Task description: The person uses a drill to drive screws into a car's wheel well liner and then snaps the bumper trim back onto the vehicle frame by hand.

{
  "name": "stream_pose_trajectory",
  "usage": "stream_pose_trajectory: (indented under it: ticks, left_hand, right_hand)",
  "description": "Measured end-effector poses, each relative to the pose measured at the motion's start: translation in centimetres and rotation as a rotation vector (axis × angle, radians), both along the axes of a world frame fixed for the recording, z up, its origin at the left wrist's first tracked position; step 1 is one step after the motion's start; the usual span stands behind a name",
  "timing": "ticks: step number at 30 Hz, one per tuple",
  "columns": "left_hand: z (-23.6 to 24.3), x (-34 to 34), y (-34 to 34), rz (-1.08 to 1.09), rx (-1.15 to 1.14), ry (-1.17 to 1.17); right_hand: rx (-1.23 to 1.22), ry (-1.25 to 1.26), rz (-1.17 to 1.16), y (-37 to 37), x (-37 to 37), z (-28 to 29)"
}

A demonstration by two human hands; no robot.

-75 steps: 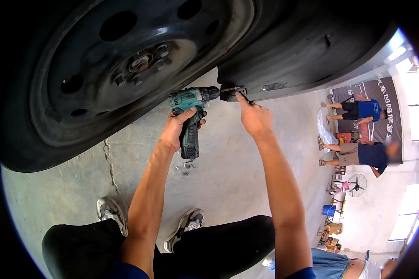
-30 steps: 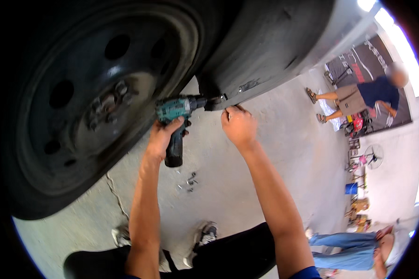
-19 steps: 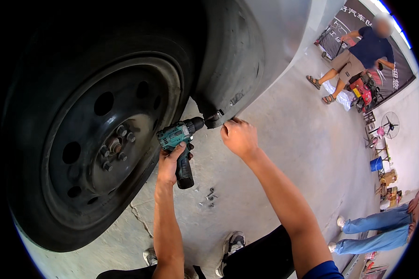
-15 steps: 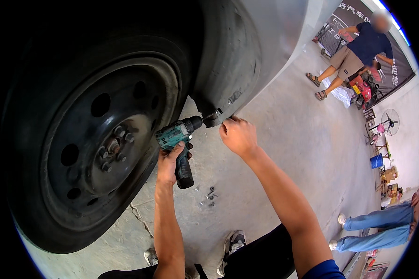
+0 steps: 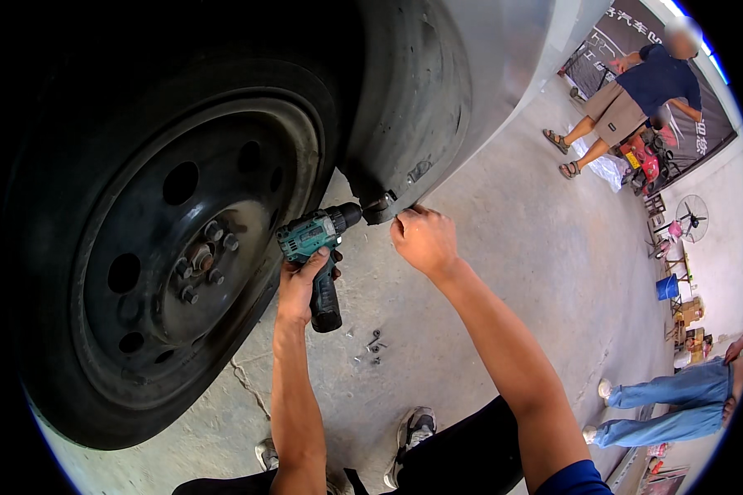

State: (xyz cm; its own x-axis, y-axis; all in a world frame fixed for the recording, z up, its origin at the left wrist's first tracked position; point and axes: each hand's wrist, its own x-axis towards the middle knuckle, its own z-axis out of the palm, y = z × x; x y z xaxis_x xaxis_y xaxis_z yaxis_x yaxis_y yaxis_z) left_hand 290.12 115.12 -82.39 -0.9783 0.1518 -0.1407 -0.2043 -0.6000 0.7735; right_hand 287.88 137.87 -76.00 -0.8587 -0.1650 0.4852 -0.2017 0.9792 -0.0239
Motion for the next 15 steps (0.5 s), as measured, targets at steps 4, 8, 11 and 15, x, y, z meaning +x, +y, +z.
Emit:
stream_pose_trajectory:
  ticks: [4,8,11,15]
  left_hand:
    - [0.29,0.14,0.27,0.024,-0.016,-0.011]
    - [0.28,0.12,0.26,0.017,-0.025,-0.015]
    - [0.39,0.08,0.22,0.019,-0.027,-0.012]
    - [0.4,-0.08,-0.19,0.024,-0.026,-0.026]
  right_hand:
    - [-0.011,-0.086,-0.045,0.1,0.11,0.06]
    - [-0.006,-0.077,-0.042,0.0,0.2,0.31]
    - [-0.009,-0.078,-0.041,-0.08,0.14,0.36]
    - [-0.017,-0.088,-0.039,-0.54,-0.16,0.23]
